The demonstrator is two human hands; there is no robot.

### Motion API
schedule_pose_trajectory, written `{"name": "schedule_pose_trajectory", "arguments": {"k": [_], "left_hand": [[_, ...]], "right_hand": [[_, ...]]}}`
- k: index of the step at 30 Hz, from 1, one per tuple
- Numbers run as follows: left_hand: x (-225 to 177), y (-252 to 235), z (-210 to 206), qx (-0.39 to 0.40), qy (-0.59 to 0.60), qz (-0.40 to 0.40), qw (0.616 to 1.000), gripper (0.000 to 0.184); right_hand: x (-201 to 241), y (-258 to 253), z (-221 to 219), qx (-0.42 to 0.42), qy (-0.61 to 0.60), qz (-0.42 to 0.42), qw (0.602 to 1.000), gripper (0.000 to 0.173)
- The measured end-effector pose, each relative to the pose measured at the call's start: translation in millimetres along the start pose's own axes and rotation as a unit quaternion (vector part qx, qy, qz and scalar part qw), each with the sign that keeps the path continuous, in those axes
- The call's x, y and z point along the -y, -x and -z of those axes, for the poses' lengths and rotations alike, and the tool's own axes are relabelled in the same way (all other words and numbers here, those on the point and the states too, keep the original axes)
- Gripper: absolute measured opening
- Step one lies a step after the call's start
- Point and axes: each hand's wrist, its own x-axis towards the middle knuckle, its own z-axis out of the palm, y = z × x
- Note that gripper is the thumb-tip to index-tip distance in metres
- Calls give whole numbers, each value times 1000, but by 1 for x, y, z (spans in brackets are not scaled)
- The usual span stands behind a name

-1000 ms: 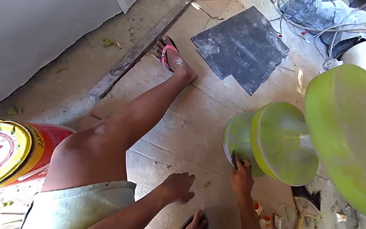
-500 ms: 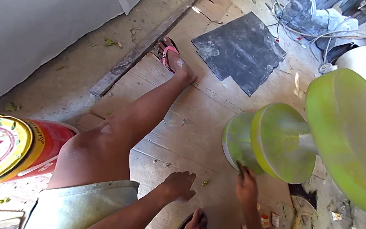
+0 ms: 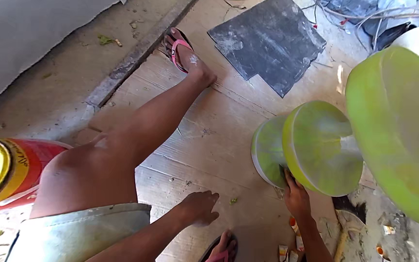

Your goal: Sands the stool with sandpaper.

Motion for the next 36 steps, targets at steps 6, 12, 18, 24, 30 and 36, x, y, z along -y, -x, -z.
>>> {"name": "schedule_pose_trajectory", "arguments": {"k": [6, 12, 18, 24, 30, 36], "left_hand": [[6, 0, 0, 10, -1, 11, 1000, 64], [5, 0, 5, -3, 3, 6, 1000, 64], [-1, 0, 2, 9, -7, 7, 1000, 64], [0, 0, 5, 10, -9, 11, 1000, 63], [5, -5, 1, 2, 8, 5, 1000, 65], [3, -3, -1, 5, 3, 8, 1000, 65]], "right_hand": [[9, 28, -12, 88, 66, -37, 993, 64], [-19, 35, 9, 33, 13, 34, 999, 50], [-21, -12, 8, 25, 27, 16, 999, 44], [-10, 2, 15, 108, -10, 60, 992, 54], [-1, 50, 1, 107, -25, 63, 992, 61], [-21, 45, 11, 5, -64, 70, 995, 45]]}}
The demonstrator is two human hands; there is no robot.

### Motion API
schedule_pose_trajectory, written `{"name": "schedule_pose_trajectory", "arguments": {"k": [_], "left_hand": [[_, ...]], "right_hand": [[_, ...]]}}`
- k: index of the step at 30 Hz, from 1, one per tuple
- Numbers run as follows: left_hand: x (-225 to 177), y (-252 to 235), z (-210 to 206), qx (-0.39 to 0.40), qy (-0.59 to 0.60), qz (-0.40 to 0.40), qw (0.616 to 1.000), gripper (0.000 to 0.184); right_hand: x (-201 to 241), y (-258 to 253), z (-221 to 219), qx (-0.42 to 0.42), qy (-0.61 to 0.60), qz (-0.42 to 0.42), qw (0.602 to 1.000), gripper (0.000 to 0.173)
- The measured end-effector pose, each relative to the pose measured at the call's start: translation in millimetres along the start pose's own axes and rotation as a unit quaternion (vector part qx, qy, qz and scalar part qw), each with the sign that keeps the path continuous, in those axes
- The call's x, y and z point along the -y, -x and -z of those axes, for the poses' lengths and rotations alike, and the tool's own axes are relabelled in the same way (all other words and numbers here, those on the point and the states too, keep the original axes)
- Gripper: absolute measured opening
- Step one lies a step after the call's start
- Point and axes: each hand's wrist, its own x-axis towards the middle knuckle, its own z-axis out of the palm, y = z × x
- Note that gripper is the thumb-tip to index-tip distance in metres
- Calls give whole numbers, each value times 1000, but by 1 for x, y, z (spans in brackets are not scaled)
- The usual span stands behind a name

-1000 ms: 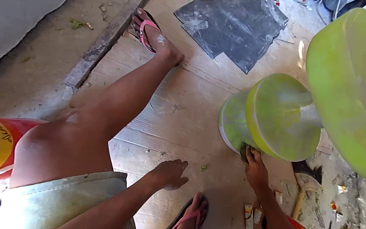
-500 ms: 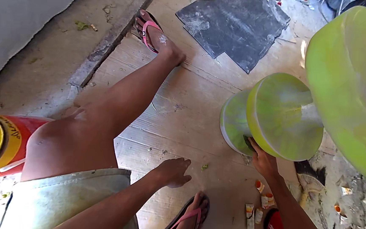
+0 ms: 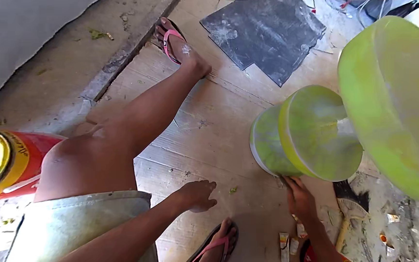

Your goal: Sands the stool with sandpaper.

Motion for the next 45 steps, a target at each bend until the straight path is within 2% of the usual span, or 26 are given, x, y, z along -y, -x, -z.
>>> {"name": "schedule_pose_trajectory", "arguments": {"k": [3, 6, 7, 10, 12, 16, 18, 20, 26, 30, 34, 37, 40, 43, 45], "left_hand": [[-5, 2, 0, 9, -2, 2, 1000, 64], [-6, 1, -1, 5, -2, 4, 1000, 63], [-5, 1, -1, 2, -1, 5, 1000, 63], [-2, 1, -1, -4, -1, 11, 1000, 61], [-2, -2, -4, -7, -3, 13, 1000, 59], [-8, 1, -1, -15, -11, 10, 1000, 59], [-11, 3, 2, -17, -9, 13, 1000, 58], [-11, 4, 0, -24, -15, 12, 1000, 57], [-12, 7, -1, -39, -16, 0, 999, 52], [-13, 7, 2, -40, -21, 2, 999, 51], [-13, 8, 4, -31, -16, 1, 999, 52], [-13, 9, 2, -23, -12, 4, 1000, 53], [-12, 8, 1, -31, -16, -1, 999, 52], [-13, 8, 3, -38, -22, -4, 999, 53], [-12, 7, 4, -41, -20, -7, 999, 53]], "right_hand": [[-15, -23, 11, -32, 26, -14, 999, 41], [-22, -44, 11, 19, 73, -24, 997, 36], [-20, -47, 8, 53, 85, -28, 995, 38], [-8, -45, -5, 118, 132, -53, 983, 68], [-4, -33, -8, 140, 147, -72, 976, 78], [-15, -13, 1, 112, 106, -32, 987, 68], [-24, -16, 7, 47, 71, 5, 996, 53], [-24, -26, 7, -9, 47, 10, 999, 47], [1, -48, -23, -15, 67, -14, 998, 66], [2, -45, -16, 2, 70, -12, 997, 65], [4, -55, -15, -37, 63, -8, 997, 61], [15, -55, -28, -24, 73, -39, 996, 74], [15, -54, -29, -10, 79, -45, 996, 75], [10, -53, -21, -7, 64, -26, 998, 72], [8, -57, -19, -42, 66, -9, 997, 66]]}}
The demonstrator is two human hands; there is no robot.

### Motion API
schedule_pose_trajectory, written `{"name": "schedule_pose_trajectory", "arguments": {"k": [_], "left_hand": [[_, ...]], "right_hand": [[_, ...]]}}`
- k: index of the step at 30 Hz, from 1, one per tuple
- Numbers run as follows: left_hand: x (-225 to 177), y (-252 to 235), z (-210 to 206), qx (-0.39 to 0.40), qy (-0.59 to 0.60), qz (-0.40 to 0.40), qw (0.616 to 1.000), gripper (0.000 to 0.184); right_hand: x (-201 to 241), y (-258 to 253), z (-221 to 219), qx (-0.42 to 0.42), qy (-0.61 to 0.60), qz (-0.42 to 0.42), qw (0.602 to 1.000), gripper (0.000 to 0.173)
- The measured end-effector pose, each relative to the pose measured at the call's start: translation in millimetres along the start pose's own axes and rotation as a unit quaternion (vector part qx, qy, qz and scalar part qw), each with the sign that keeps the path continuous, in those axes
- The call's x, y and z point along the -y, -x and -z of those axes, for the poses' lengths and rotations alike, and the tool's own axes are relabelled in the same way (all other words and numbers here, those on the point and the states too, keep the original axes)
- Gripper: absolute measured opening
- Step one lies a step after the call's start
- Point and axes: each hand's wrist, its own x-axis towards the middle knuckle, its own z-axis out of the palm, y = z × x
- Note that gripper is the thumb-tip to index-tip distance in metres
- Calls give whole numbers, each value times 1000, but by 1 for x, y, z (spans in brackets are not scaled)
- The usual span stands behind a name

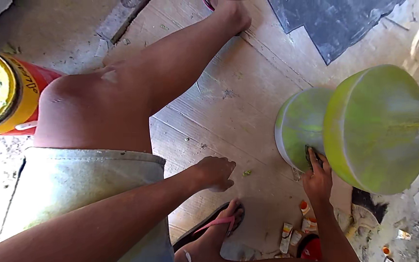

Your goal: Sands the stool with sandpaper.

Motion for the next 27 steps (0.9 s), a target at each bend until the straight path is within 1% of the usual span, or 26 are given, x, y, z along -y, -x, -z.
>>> {"name": "schedule_pose_trajectory", "arguments": {"k": [2, 5, 7, 10, 12, 20, 22, 24, 25, 27], "left_hand": [[1, 1, 0, 1, 0, 2, 1000, 53], [2, 2, -1, 1, 0, 7, 1000, 54], [1, 2, -1, 14, 4, 9, 1000, 54], [2, 0, 0, 10, 3, 5, 1000, 54], [4, 0, 0, 8, 0, 6, 1000, 55], [6, -3, 0, 6, 0, 18, 1000, 56], [5, -2, -1, 8, -1, 15, 1000, 57], [4, 1, -2, -1, 3, 7, 1000, 57], [3, 1, -2, -5, 6, 4, 1000, 56], [4, 0, 3, -8, 18, 8, 1000, 56]], "right_hand": [[2, -3, -6, -16, -2, -12, 1000, 65], [7, -4, -11, -14, -9, -26, 1000, 73], [4, -1, -4, 13, -25, -21, 999, 71], [-5, 2, 11, 73, -54, -8, 996, 70], [-9, 9, 16, 96, -70, 1, 993, 69], [-6, 49, 9, 113, -66, -7, 991, 74], [-5, 64, 6, 134, -65, -4, 989, 70], [-8, 81, 5, 152, -66, 4, 986, 60], [-11, 85, 8, 129, -81, 3, 988, 56], [-17, 69, 21, 37, -155, -8, 987, 45]]}}
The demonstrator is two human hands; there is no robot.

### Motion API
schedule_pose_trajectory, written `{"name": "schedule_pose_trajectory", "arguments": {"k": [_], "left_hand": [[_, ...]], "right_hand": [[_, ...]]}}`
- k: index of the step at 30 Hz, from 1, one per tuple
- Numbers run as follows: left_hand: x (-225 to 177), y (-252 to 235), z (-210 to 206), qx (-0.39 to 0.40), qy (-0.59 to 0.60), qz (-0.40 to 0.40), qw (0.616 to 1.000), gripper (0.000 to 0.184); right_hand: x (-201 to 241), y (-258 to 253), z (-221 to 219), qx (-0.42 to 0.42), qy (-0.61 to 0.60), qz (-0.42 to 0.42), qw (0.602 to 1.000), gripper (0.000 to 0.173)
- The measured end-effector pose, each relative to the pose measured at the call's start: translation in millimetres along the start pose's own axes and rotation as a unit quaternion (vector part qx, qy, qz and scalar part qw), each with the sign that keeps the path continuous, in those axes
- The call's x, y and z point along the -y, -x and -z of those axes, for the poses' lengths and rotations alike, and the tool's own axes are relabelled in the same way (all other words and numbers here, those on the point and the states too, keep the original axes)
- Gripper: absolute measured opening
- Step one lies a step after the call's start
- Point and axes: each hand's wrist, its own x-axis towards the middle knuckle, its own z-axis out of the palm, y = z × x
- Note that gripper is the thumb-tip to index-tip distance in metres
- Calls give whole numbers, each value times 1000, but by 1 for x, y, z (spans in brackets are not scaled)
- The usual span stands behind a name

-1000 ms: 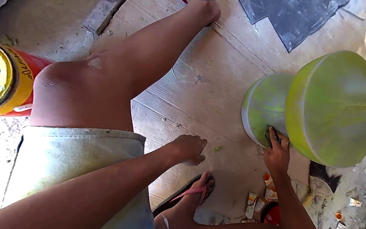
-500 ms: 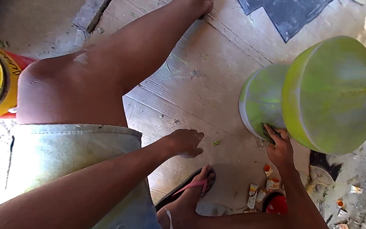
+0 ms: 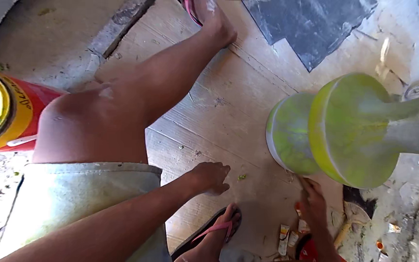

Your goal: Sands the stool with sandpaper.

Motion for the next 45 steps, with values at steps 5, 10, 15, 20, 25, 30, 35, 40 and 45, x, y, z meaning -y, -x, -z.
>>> {"name": "schedule_pose_trajectory", "arguments": {"k": [5, 10, 15, 20, 25, 30, 35, 40, 45], "left_hand": [[-4, -1, -3, 12, -17, -12, 1000, 56], [-3, -1, -2, 7, -15, -12, 1000, 58], [-1, 0, -6, 17, -17, -19, 1000, 60], [-3, 0, -7, 26, -17, -17, 999, 61], [-6, 8, -2, 17, -24, -14, 999, 61], [-5, 8, -4, 15, -15, -13, 1000, 61], [-4, 5, -6, 12, -11, -3, 1000, 61], [-1, 1, -10, 9, -3, 11, 1000, 60], [0, 2, -7, -6, -1, 28, 1000, 58]], "right_hand": [[7, -10, 36, -91, -291, -271, 913, 30], [24, 20, 41, -118, -679, -320, 651, 38], [44, 27, 52, -106, -829, -182, 519, 41], [52, 20, 54, -128, -835, -157, 511, 39], [59, 21, 64, -70, -845, -136, 513, 39], [84, 13, 54, -35, -851, -121, 510, 39], [124, -14, 25, 42, -865, -82, 494, 38], [147, -34, -6, 122, -826, -33, 550, 53], [126, -20, -18, 23, -482, -177, 858, 26]]}}
